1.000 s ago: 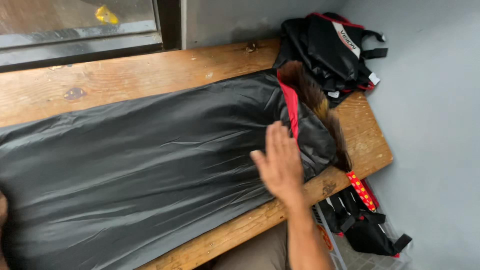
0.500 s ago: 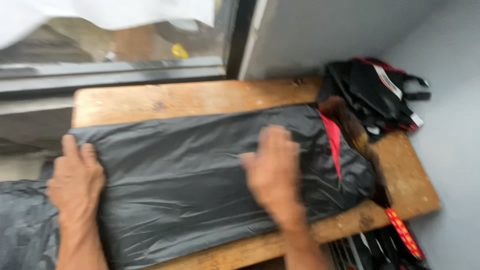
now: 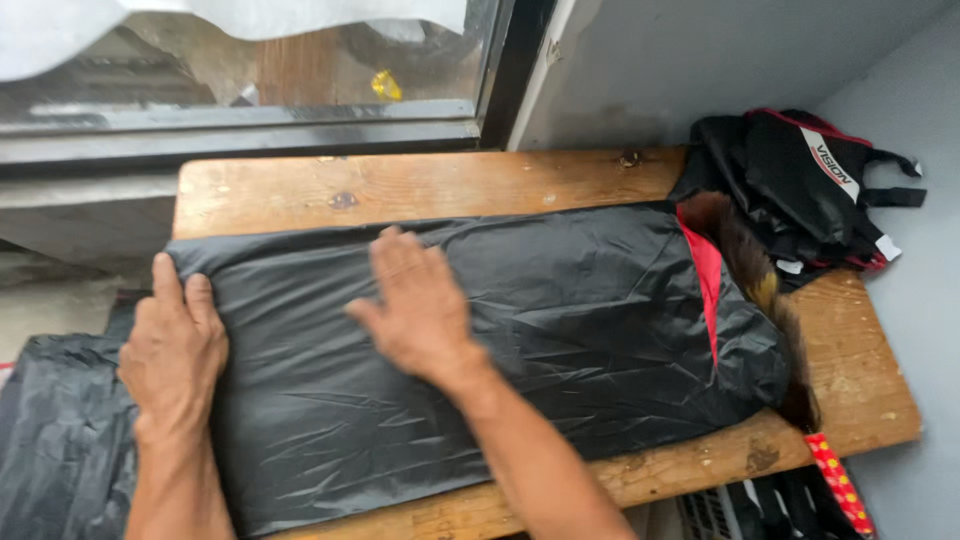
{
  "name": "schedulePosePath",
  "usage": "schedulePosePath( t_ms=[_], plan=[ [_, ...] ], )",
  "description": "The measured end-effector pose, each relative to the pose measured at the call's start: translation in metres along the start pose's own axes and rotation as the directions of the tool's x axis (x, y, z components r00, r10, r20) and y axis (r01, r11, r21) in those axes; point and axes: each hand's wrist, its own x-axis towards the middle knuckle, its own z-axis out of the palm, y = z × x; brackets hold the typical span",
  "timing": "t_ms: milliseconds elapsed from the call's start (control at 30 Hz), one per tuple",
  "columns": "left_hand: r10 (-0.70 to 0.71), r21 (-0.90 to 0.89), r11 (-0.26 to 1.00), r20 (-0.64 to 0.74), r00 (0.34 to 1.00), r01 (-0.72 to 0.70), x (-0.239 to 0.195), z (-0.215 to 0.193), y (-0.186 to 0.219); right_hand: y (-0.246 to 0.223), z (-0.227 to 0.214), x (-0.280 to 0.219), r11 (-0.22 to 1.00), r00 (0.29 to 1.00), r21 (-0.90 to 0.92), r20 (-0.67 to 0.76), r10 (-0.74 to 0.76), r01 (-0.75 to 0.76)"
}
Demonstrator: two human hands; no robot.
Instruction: The person zips a small black pouch, then uses a feather duster to wipe the pouch and a wooden table. They place the pouch in a crate, wipe the table again, and then unfold a large black tent on the table. The person uses the duster to clean the tent's surface and folds it.
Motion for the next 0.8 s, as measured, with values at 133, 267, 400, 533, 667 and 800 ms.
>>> schedulePosePath(
  t_ms=[133, 267, 400, 533, 667, 800],
  plan=[
    [-0.001, 0.017, 1.000, 0.020, 1.000, 0.001, 0.000, -0.005, 0.003, 0.083, -0.007, -0.018, 0.992, 0.992, -0.031, 0.029, 0.125, -0.124],
    [0.016, 0.013, 1.000, 0.045, 0.999, -0.016, -0.001, -0.009, 0.008, 0.162, -0.035, -0.040, 0.961, 0.988, -0.229, -0.034, 0.153, -0.157],
    [-0.026, -0.012, 1.000, 0.096, 0.995, 0.027, 0.000, -0.012, 0.010, 0.233, -0.078, -0.069, 0.873, 0.854, -0.111, 0.180, 0.487, -0.475],
    [-0.058, -0.038, 0.997, 0.151, 0.987, 0.064, -0.004, -0.026, 0.020, 0.262, -0.076, -0.095, 0.841, 0.825, -0.055, 0.167, 0.539, -0.538],
    [-0.145, -0.077, 0.985, 0.134, 0.980, 0.157, -0.009, -0.011, 0.017, 0.243, -0.093, -0.091, 0.842, 0.836, 0.036, 0.151, 0.528, -0.538],
    [0.192, 0.329, 0.942, -0.371, 0.909, -0.065, -0.005, 0.030, 0.008, 0.260, -0.074, -0.098, 0.833, 0.829, -0.013, 0.086, 0.552, -0.553]
  ],
)
